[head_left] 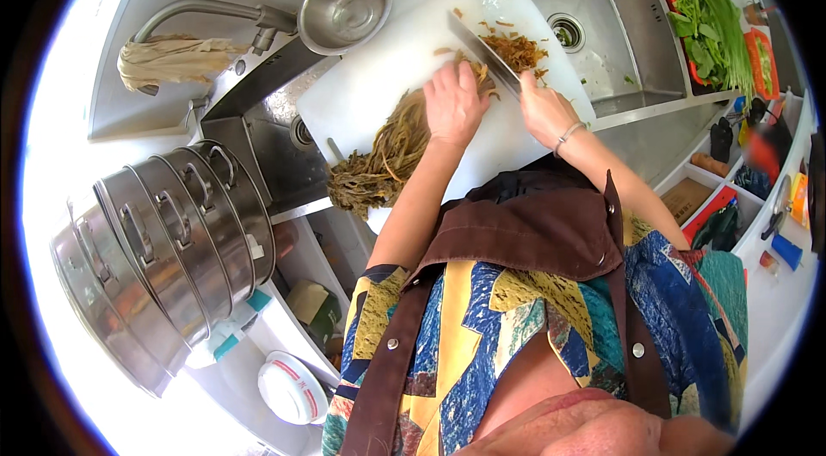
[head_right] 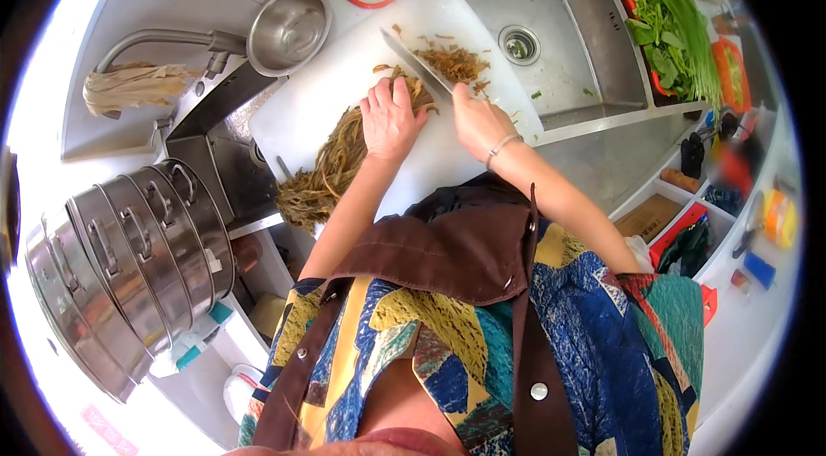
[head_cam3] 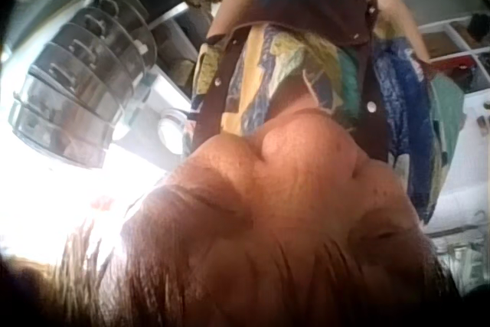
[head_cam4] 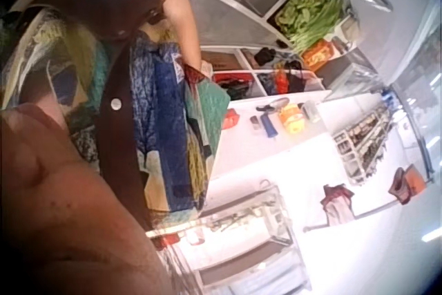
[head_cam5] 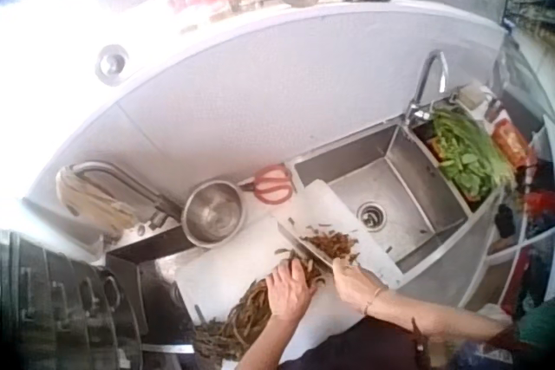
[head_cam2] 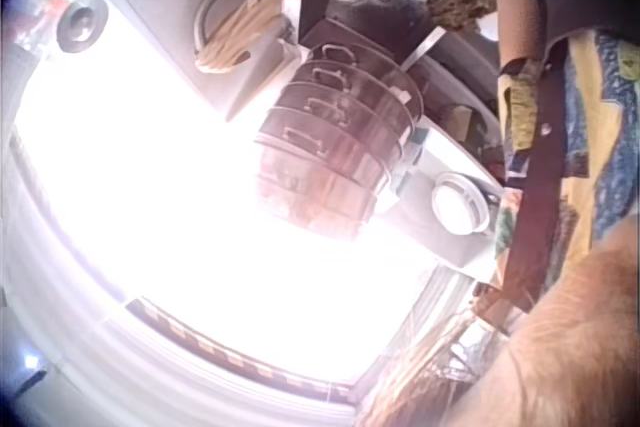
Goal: The person stands at a kitchen counter and uses a cleaver to chop a bundle of dried vegetables on a white cutting board. The chopped pieces are periodically gathered and transferred into a green bowl. The person continues chopping the remaining bundle until the task is complete.
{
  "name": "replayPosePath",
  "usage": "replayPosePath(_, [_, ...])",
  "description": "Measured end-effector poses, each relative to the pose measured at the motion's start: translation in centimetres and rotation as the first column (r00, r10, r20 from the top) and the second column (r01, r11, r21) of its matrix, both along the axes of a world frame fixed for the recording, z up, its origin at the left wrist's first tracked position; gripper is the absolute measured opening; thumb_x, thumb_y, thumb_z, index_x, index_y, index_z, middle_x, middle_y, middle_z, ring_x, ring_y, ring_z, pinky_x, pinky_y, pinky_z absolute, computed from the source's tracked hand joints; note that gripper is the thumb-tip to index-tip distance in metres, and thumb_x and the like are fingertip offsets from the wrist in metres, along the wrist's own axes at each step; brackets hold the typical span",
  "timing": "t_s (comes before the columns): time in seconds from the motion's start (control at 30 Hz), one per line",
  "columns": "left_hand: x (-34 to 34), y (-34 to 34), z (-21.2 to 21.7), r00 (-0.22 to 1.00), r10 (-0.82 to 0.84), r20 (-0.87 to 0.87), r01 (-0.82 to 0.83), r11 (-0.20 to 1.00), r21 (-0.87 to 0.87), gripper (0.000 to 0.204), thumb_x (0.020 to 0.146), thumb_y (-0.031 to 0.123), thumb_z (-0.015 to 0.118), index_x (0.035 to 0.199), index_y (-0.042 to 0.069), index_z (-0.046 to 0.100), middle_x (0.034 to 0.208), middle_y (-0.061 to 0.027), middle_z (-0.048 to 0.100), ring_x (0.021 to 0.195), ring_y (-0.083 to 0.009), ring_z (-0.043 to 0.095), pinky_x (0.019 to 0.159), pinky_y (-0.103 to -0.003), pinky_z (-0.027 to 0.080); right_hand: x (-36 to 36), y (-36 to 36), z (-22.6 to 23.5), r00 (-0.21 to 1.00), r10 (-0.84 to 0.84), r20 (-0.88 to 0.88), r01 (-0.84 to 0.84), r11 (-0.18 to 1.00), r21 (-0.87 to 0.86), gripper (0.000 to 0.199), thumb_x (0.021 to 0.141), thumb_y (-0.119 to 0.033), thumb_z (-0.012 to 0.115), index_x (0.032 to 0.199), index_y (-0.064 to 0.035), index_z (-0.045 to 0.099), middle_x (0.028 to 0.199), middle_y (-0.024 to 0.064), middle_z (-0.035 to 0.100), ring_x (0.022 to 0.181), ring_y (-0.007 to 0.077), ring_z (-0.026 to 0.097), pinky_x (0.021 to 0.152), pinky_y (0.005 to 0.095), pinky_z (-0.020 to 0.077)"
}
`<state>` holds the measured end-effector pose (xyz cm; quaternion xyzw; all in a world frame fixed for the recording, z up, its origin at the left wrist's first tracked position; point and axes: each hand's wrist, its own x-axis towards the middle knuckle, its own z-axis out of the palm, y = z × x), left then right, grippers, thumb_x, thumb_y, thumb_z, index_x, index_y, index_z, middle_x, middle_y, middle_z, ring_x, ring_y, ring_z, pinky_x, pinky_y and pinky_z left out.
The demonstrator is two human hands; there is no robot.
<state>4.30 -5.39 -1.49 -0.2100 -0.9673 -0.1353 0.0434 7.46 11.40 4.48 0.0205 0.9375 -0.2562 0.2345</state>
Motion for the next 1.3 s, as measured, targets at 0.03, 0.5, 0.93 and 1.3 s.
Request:
replayPosePath(0.03, [0.0, 0.1, 0.0, 1.000, -0.005, -0.003, 0.005, 1.000, 0.004, 0.068, 0.067, 0.029, 0.075, 0.120, 0.002, 0.043, 0.117, -0.0172, 0.045, 0.104, -0.0330, 0.046, 0.087, -0.044, 0.037, 0.9, 0.7, -0.8, 0.999, -0.020, -0.038, 0.019, 1.000, -0.008, 0.018, 0.084, -0.004, 0.041, 0.099, 0.0043, 0.036, 0.077, 0.0294, 0.060, 0.076, 0.0466, 0.059, 0.067, 0.0522, 0.0452])
replayPosePath(0.5, [0.1, 0.2, -0.2, 0.998, -0.007, -0.060, 0.005, 0.999, -0.034, 0.069, 0.064, 0.029, 0.076, 0.118, 0.002, 0.043, 0.114, -0.0169, 0.046, 0.100, -0.0324, 0.047, 0.085, -0.043, 0.039, 6.0, 0.7, 2.6, 0.991, 0.015, -0.133, -0.028, 0.995, -0.096, 0.015, 0.084, -0.003, 0.041, 0.093, 0.0044, 0.033, 0.067, 0.0265, 0.058, 0.067, 0.0454, 0.058, 0.060, 0.0519, 0.0458])
replayPosePath(0.93, [-0.2, -0.4, 2.4, 0.981, -0.085, 0.176, 0.089, 0.996, -0.013, 0.075, 0.065, 0.026, 0.074, 0.123, -0.004, 0.037, 0.119, -0.0222, 0.040, 0.105, -0.0363, 0.043, 0.089, -0.045, 0.035, 5.0, 0.0, 2.6, 1.000, -0.001, 0.012, 0.002, 0.997, -0.073, 0.020, 0.082, 0.000, 0.042, 0.099, 0.0067, 0.034, 0.071, 0.0276, 0.059, 0.071, 0.0460, 0.059, 0.063, 0.0522, 0.0465])
replayPosePath(1.3, [-0.5, 0.0, 0.5, 0.998, -0.036, 0.059, 0.035, 0.999, 0.006, 0.072, 0.064, 0.028, 0.075, 0.119, -0.004, 0.042, 0.115, -0.0213, 0.044, 0.101, -0.0354, 0.046, 0.085, -0.045, 0.038, -2.9, -4.1, 0.1, 0.997, -0.008, -0.073, 0.007, 1.000, -0.021, 0.017, 0.083, -0.002, 0.041, 0.097, 0.0068, 0.038, 0.077, 0.0316, 0.060, 0.076, 0.0452, 0.061, 0.067, 0.0507, 0.0485])
